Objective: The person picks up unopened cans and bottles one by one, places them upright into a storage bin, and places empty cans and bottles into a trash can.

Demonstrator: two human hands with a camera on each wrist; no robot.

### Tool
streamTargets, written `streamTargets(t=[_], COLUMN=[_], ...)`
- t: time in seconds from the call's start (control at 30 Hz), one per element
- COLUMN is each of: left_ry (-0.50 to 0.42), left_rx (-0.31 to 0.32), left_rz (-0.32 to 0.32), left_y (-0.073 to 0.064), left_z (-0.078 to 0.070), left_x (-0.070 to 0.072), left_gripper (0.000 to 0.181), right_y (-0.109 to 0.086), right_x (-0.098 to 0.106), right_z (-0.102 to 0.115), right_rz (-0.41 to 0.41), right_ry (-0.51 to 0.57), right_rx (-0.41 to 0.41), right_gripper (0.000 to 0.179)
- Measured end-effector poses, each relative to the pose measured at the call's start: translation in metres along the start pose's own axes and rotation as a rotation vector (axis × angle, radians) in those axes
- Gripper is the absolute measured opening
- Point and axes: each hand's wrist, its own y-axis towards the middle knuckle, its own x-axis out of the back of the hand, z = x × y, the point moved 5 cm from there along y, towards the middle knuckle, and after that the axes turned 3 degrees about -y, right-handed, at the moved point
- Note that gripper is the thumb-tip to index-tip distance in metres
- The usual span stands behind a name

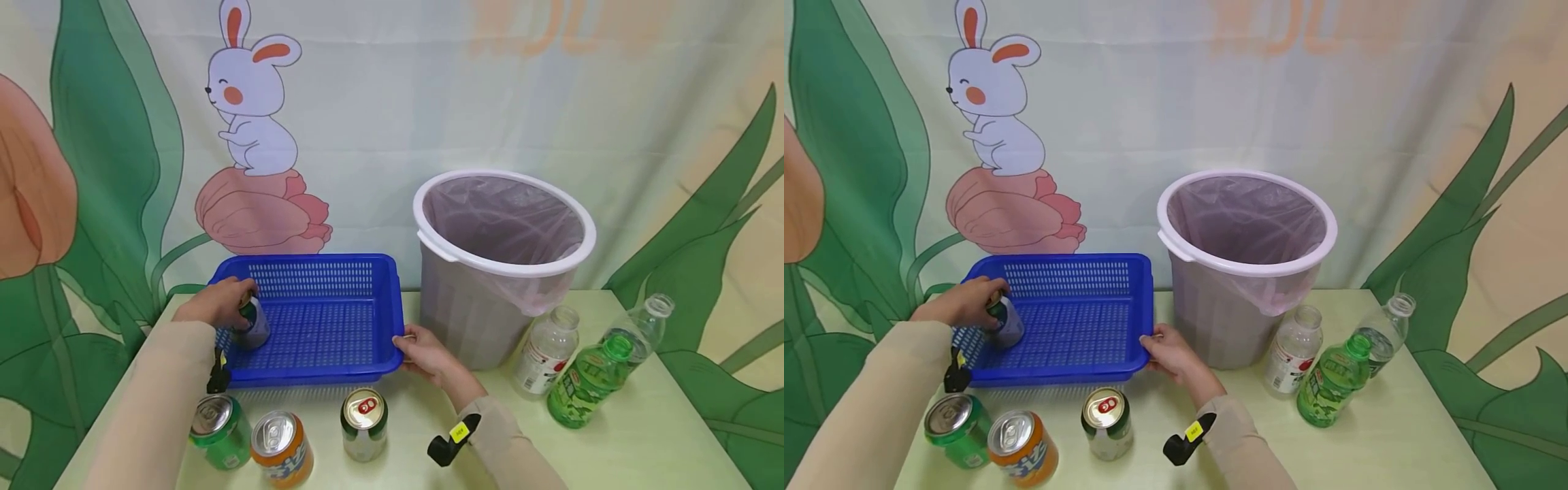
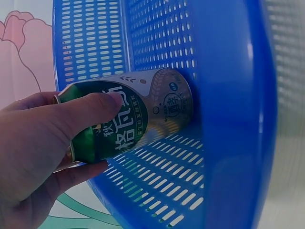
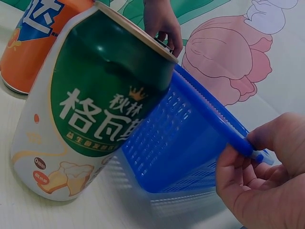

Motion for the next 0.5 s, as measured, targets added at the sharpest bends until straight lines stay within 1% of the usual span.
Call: streamTargets(t=[0.13,0.27,0.5], left_ry=[0.012,0.062,0.122], left_rx=[0.011,0.018,0.055], left_rz=[-0.014,-0.064,-0.139], left_y=[0.001,0.005,0.012], left_z=[0.001,0.002,0.002], left_x=[0.000,0.002,0.003], left_gripper=[0.053,0.054,0.057], right_y=[0.000,0.000,0.000], right_x=[0.000,0.000,0.001], right_z=[-0.001,-0.001,-0.001], right_rz=[0.002,0.007,0.016], right_ry=[-0.006,0.002,0.022], right_rx=[-0.003,0.000,0.017], right_gripper=[0.024,0.027,0.024])
